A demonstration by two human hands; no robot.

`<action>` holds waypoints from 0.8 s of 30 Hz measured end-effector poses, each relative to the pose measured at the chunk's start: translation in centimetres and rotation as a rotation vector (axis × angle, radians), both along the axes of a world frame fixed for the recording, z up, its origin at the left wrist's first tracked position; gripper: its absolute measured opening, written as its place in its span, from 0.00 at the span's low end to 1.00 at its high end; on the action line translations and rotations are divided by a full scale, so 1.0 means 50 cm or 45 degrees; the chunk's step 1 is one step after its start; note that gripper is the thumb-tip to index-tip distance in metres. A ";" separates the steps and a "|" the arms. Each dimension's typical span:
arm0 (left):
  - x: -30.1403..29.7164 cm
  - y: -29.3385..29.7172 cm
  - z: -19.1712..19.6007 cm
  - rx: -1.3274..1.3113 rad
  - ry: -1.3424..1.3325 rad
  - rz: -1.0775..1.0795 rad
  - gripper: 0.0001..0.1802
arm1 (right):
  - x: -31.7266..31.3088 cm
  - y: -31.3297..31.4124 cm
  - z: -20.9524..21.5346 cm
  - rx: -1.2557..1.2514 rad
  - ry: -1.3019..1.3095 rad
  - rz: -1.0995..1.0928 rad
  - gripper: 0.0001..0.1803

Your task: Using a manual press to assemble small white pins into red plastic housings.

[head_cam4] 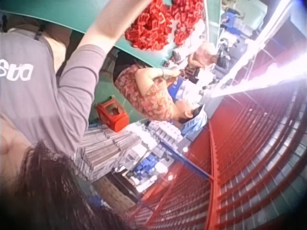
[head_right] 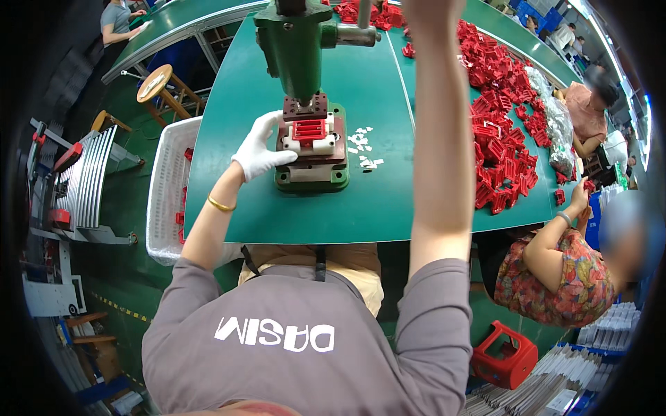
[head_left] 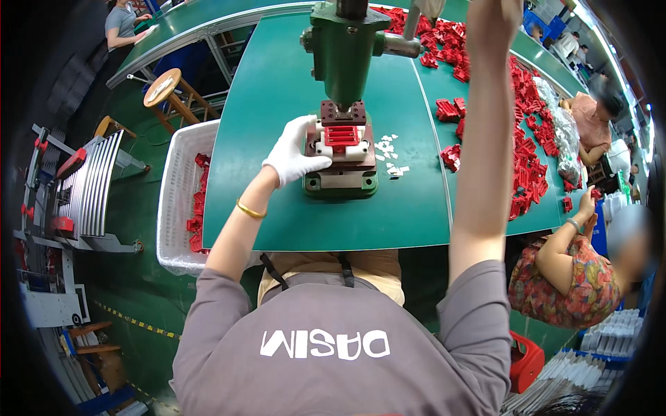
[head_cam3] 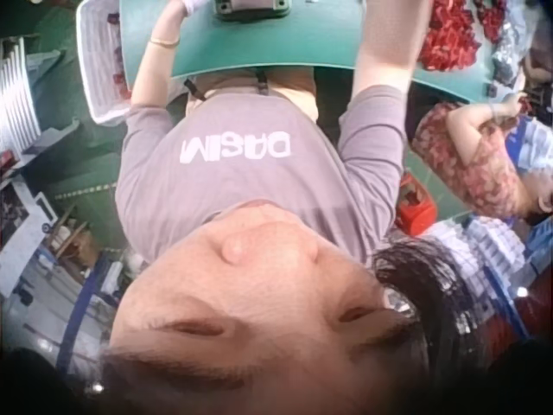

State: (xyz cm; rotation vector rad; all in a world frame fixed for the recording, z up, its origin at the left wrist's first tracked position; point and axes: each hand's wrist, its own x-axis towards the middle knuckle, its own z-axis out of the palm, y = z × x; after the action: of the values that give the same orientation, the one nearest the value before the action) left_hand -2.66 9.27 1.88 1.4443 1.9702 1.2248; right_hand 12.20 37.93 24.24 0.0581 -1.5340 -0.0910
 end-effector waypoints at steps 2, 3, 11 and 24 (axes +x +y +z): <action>-0.014 -0.041 -0.041 -0.002 0.049 0.088 0.48 | -0.091 -0.064 0.144 -0.584 0.060 0.472 0.15; -0.009 -0.051 -0.046 -0.012 0.013 0.098 0.48 | -0.115 -0.051 0.199 -0.852 -0.098 0.860 0.15; 0.024 -0.118 -0.035 -0.024 -0.143 0.165 0.46 | -0.080 -0.120 0.199 -0.873 -0.264 1.150 0.15; -0.049 0.033 0.060 0.078 0.402 -0.164 0.34 | 0.186 -0.415 -0.164 -0.580 -0.083 0.919 0.12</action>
State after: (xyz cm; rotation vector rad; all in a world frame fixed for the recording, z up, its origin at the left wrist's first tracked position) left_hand -5.11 10.90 4.85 1.8609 2.0109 1.0617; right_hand 21.49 17.17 16.04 0.2484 -1.4839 0.8356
